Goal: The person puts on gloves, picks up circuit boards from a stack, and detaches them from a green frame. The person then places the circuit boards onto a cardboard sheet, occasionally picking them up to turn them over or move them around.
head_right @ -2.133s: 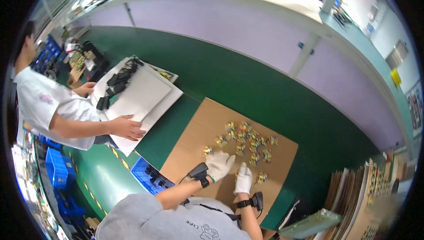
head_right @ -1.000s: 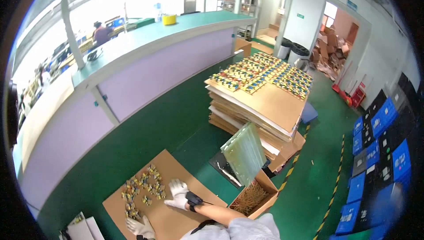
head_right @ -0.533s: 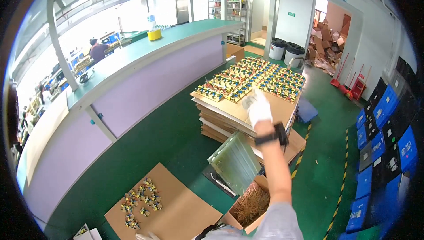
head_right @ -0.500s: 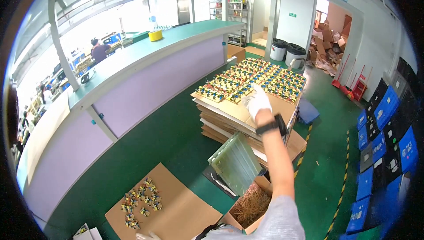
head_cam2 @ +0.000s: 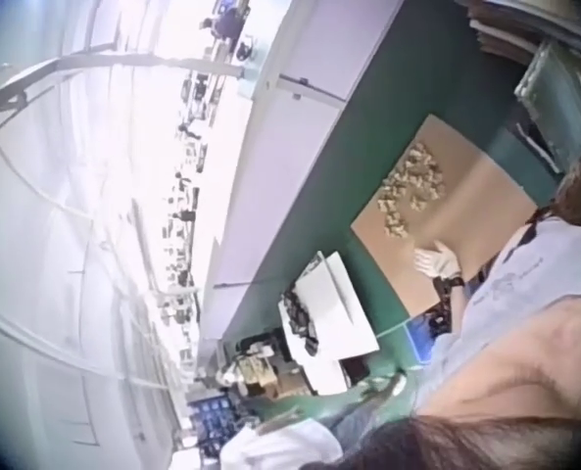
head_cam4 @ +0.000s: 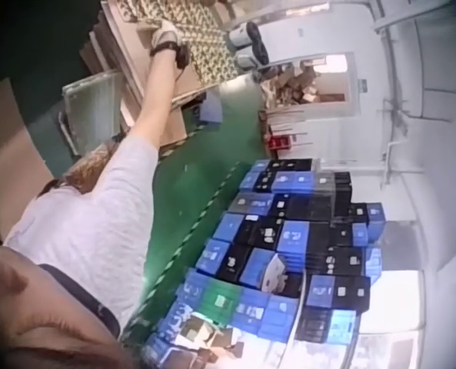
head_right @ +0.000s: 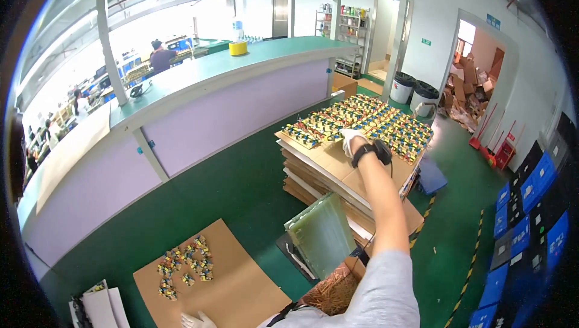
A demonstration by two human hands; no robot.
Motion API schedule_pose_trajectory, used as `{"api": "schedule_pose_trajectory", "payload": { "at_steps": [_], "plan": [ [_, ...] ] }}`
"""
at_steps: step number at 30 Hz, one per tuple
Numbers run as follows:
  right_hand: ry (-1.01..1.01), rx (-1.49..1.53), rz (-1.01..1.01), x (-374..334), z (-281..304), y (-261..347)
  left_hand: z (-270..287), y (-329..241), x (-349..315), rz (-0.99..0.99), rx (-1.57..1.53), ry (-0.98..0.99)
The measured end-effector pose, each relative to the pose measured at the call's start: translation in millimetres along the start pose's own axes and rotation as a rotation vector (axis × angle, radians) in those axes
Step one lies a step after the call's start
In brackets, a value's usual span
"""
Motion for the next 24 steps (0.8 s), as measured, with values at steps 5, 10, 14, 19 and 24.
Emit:
{"api": "schedule_pose_trajectory", "payload": {
  "at_steps": [5,10,14,19,24],
  "plan": [
    [0.288,0.215,0.461,-138.1,-26.6,0.9,4.9,-17.3,13.1,0.243,-0.395,0.369],
    [0.322,0.216,0.472,-222.7,-57.4,-101.5,36.4,-92.2,46.0,-0.050,-0.581,0.203],
    [0.109,-0.016,0.375,-217.3,-61.2,-205.2,59.2,-135.8,48.0,-0.259,-0.726,0.128],
    [-0.143,-0.508,0.348,-214.4,-35.4,-259.2,64.1,-153.5,34.2,-0.316,-0.743,0.278],
    [-0.135,-0.614,0.464,-211.0,-33.6,-245.1,53.2,-147.4,38.6,-0.274,-0.684,0.339]
  ]
}}
Point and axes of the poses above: each hand's wrist, its own x-axis towards the middle knuckle, its own z-axis out of the back of the hand, y = z × x, the point moved 6 cm from there along x, towards the middle knuckle, and after that the axes turned 11 degrees about y, right-handed, at the moved point
